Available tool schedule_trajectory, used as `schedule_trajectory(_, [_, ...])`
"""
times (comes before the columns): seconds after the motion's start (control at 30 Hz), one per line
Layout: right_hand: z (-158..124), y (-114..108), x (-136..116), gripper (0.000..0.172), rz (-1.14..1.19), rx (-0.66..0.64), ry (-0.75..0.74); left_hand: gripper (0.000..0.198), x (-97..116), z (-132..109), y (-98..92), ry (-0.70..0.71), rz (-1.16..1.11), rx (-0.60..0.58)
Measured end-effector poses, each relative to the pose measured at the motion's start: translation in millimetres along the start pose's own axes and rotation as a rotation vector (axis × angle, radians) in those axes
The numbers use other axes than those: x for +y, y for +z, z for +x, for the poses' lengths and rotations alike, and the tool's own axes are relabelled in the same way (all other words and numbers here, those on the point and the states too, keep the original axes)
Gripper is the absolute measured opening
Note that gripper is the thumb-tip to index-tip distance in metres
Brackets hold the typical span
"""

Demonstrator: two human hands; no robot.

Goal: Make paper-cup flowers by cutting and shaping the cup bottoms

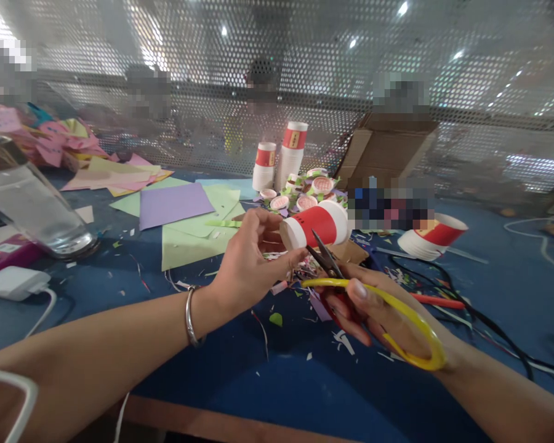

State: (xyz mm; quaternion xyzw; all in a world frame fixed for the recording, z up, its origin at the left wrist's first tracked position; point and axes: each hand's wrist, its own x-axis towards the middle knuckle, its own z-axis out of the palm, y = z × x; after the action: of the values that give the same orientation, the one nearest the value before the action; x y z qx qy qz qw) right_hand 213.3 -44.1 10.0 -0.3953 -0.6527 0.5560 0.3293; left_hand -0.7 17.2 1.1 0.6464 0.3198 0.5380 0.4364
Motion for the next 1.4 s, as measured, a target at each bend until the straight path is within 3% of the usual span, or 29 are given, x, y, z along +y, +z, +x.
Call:
schedule_trajectory(0.17, [-2, 6, -1, 0.049, -0.01, 0.026, 0.015, 0.038, 0, -2, -1.5, 0.097, 0.124, -0.033])
schedule_trajectory(0.37, [-1, 11, -6, 0.047, -0.085, 0.092, -0.023, 0.035, 7, -5, 2.1, -0.027, 0.104, -0.142])
schedule_trajectory(0.47, [-2, 13, -10, 0.045, -0.121, 0.091, -0.048, 0.032, 12, -4, 3.2, -0.022, 0.07, -0.159])
schedule_trajectory(0.73, [-4, 17, -14, 0.049, -0.139, 0.11, 0.01, 0.038, 18, 0, -0.7, -0.04, 0.198, -0.145])
schedule_trajectory(1.0, [-2, 16, -12, 0.049, -0.197, 0.122, -0.033, 0.036, 21, 4, -3.6, 0.111, 0.268, -0.14])
schedule_trajectory(1.27, [1, 22, -20, 0.059, -0.209, 0.169, 0.068, 0.043, 14, 6, -3.0, 0.029, 0.34, -0.124])
schedule_trajectory(1.4, [3, 26, -17, 0.058, -0.179, 0.22, 0.105, 0.04, 12, 4, -2.8, 0.114, 0.414, -0.123])
